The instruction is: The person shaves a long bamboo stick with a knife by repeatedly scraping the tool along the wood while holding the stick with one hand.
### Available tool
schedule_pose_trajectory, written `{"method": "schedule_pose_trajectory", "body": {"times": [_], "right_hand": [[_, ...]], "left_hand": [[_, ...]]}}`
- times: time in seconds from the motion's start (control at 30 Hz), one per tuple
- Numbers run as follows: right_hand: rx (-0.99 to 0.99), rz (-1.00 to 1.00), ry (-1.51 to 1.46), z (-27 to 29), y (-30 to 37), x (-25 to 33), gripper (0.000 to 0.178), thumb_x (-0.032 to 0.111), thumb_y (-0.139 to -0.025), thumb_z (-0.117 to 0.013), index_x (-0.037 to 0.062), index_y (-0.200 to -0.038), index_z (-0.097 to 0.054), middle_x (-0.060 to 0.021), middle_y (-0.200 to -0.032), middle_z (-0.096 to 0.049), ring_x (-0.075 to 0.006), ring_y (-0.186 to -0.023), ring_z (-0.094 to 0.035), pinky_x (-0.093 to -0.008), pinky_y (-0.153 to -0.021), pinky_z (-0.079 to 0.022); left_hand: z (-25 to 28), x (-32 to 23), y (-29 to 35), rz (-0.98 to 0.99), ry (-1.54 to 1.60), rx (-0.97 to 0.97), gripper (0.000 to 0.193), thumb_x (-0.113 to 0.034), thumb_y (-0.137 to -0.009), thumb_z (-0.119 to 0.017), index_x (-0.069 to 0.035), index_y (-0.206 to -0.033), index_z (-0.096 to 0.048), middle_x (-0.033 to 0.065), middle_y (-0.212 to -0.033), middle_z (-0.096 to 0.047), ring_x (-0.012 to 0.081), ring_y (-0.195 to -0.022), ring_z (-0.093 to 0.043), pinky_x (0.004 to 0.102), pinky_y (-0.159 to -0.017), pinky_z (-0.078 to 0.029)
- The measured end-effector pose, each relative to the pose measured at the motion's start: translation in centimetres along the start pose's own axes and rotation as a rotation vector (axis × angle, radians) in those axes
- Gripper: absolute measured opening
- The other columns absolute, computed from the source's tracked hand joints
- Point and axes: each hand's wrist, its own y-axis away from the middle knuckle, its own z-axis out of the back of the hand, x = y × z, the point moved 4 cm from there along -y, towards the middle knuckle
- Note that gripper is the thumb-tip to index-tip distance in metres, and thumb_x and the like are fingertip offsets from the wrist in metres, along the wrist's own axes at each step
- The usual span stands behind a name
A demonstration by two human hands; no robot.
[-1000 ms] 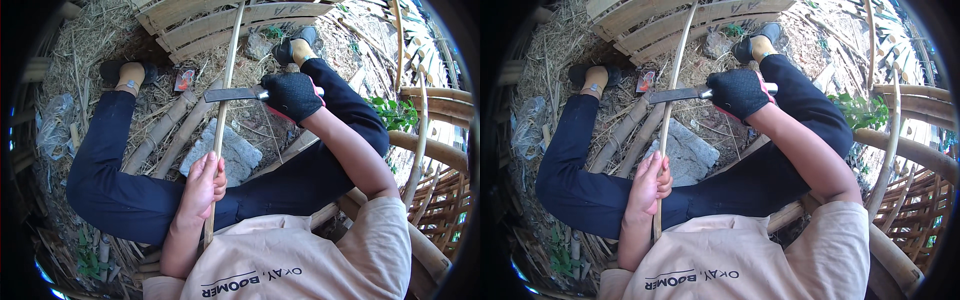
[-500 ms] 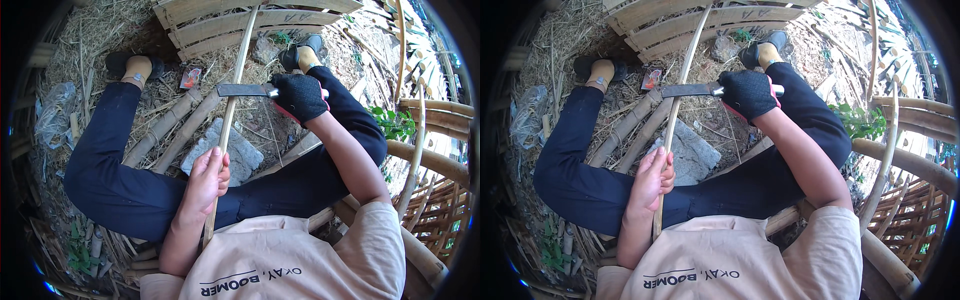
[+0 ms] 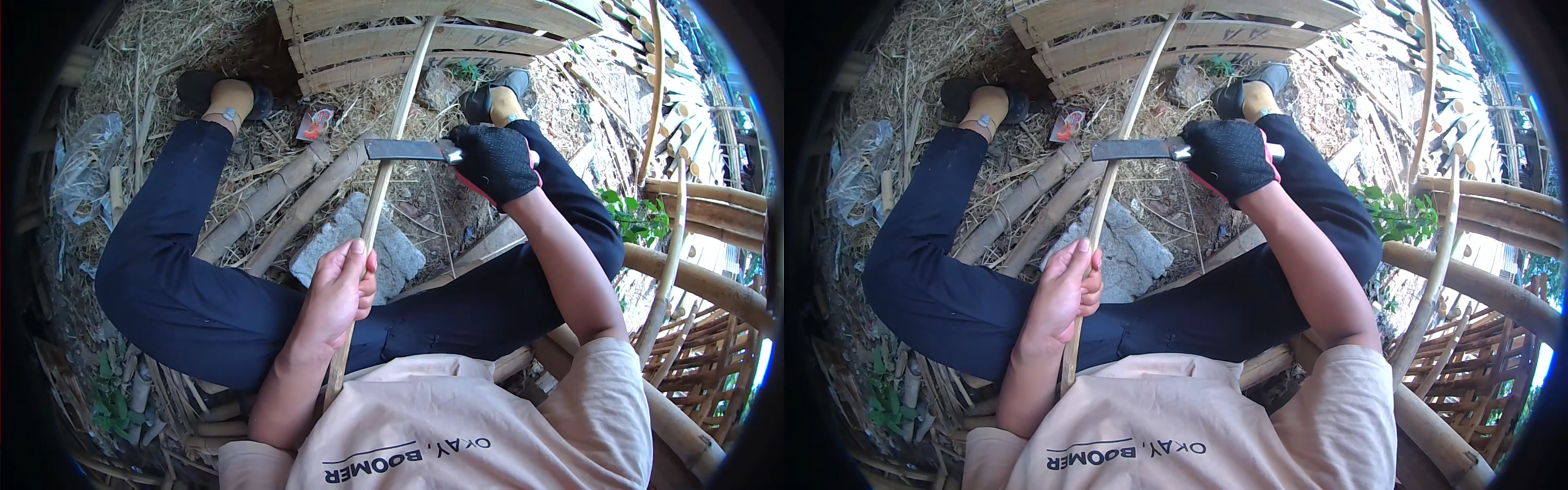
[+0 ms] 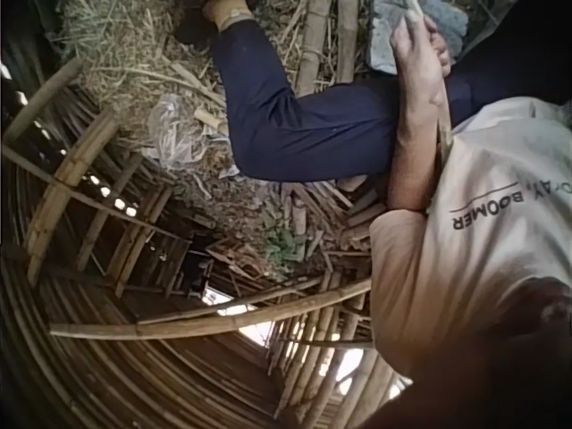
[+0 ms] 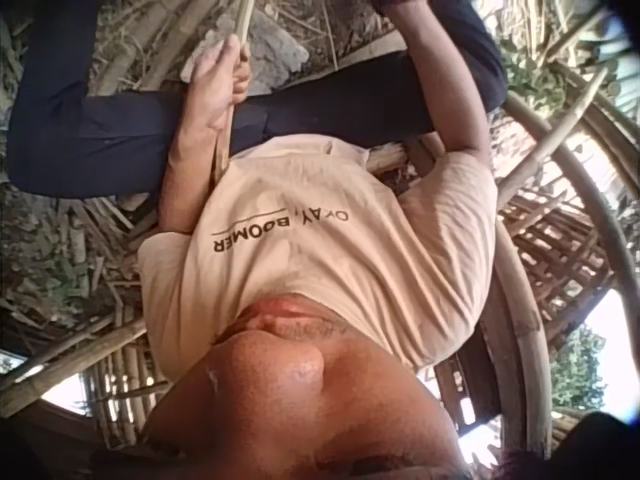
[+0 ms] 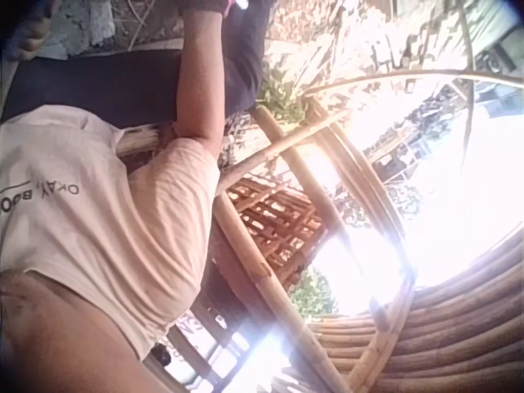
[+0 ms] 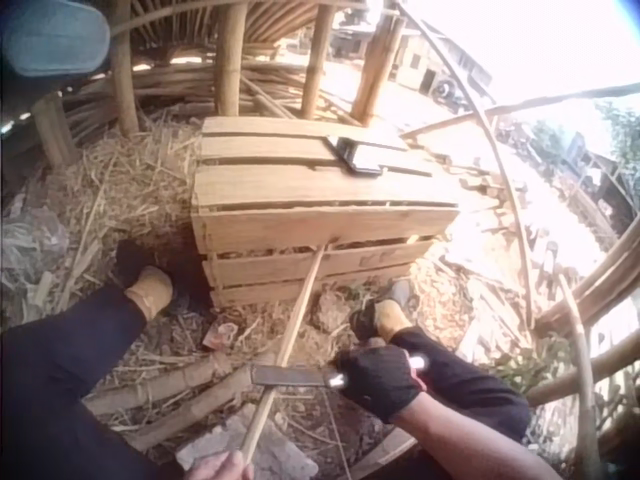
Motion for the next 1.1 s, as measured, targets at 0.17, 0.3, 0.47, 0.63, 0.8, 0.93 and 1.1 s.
{"method": "schedule_pose_trajectory", "body": {"times": [0.17, 0.3, 0.47, 0.63, 0.8, 0.93, 1.1], "right_hand": [[0.131, 0.104, -0.103, 0.0, 1.2, 3.4, 0.011, 0.019, -0.077, -0.068, 0.0126, -0.086, -0.071, -0.013, -0.074, -0.07, -0.0347, -0.073, -0.071, -0.0471, -0.065, -0.055], [0.081, -0.055, -0.152, -0.3, 0.6, 1.6, 0.012, 0.023, -0.079, -0.067, 0.0134, -0.085, -0.071, -0.015, -0.072, -0.069, -0.0365, -0.072, -0.07, -0.0473, -0.065, -0.055], [0.057, -0.038, -0.089, -0.4, 0.4, 0.7, 0.012, 0.023, -0.078, -0.067, 0.0141, -0.085, -0.072, -0.0145, -0.072, -0.069, -0.0357, -0.071, -0.07, -0.0474, -0.065, -0.055], [-0.007, 0.121, -0.179, -0.2, 1.5, 2.2, 0.01, 0.02, -0.078, -0.067, 0.0139, -0.084, -0.071, -0.0133, -0.07, -0.068, -0.0353, -0.07, -0.07, -0.0474, -0.064, -0.054], [-0.006, 0.046, -0.059, -0.2, -0.3, 0.3, 0.008, 0.019, -0.079, -0.067, 0.0142, -0.084, -0.071, -0.0121, -0.071, -0.069, -0.033, -0.069, -0.071, -0.0458, -0.063, -0.055], [-0.029, 0.035, -0.083, -0.7, 0.4, 0.9, 0.008, 0.019, -0.079, -0.067, 0.0145, -0.083, -0.071, -0.0117, -0.072, -0.069, -0.0332, -0.07, -0.071, -0.0455, -0.062, -0.055], [-0.046, -0.006, -0.05, -0.2, -0.3, 0.2, 0.008, 0.02, -0.08, -0.066, 0.0155, -0.083, -0.071, -0.012, -0.074, -0.07, -0.033, -0.071, -0.071, -0.0452, -0.062, -0.055]], "left_hand": [[-0.1, 0.1, 0.1, 0.016, -0.024, -0.019, 0.033, -0.036, -0.111, -0.039, -0.013, -0.09, -0.047, -0.0095, -0.059, -0.031, -0.0005, -0.044, -0.023, 0.0182, -0.038, -0.018], [-0.1, -0.1, 0.5, 0.012, -0.032, -0.02, 0.033, -0.036, -0.111, -0.04, -0.013, -0.09, -0.047, -0.0094, -0.059, -0.031, -0.0007, -0.044, -0.023, 0.018, -0.038, -0.018], [0.1, -0.3, 0.3, 0.03, -0.003, -0.022, 0.034, -0.037, -0.111, -0.04, -0.013, -0.089, -0.047, -0.0087, -0.059, -0.032, -0.0006, -0.044, -0.024, 0.0184, -0.039, -0.018], [-0.1, -0.1, 0.2, 0.053, 0.003, 0.018, 0.034, -0.038, -0.111, -0.039, -0.013, -0.09, -0.047, -0.0087, -0.059, -0.032, -0.0005, -0.044, -0.023, 0.0186, -0.038, -0.018], [0.0, -0.6, 0.4, 0.022, -0.02, -0.023, 0.033, -0.037, -0.11, -0.041, -0.013, -0.089, -0.047, -0.0092, -0.057, -0.029, 0.0, -0.043, -0.023, 0.019, -0.037, -0.016], [0.0, -0.1, 0.5, 0.044, -0.01, 0.005, 0.034, -0.038, -0.111, -0.04, -0.013, -0.089, -0.047, -0.0089, -0.058, -0.03, -0.0002, -0.043, -0.022, 0.0191, -0.037, -0.016], [0.3, -0.5, 0.6, 0.045, -0.011, 0.005, 0.034, -0.037, -0.111, -0.038, -0.013, -0.089, -0.046, -0.0086, -0.059, -0.032, -0.0005, -0.044, -0.023, 0.0189, -0.038, -0.017]]}}
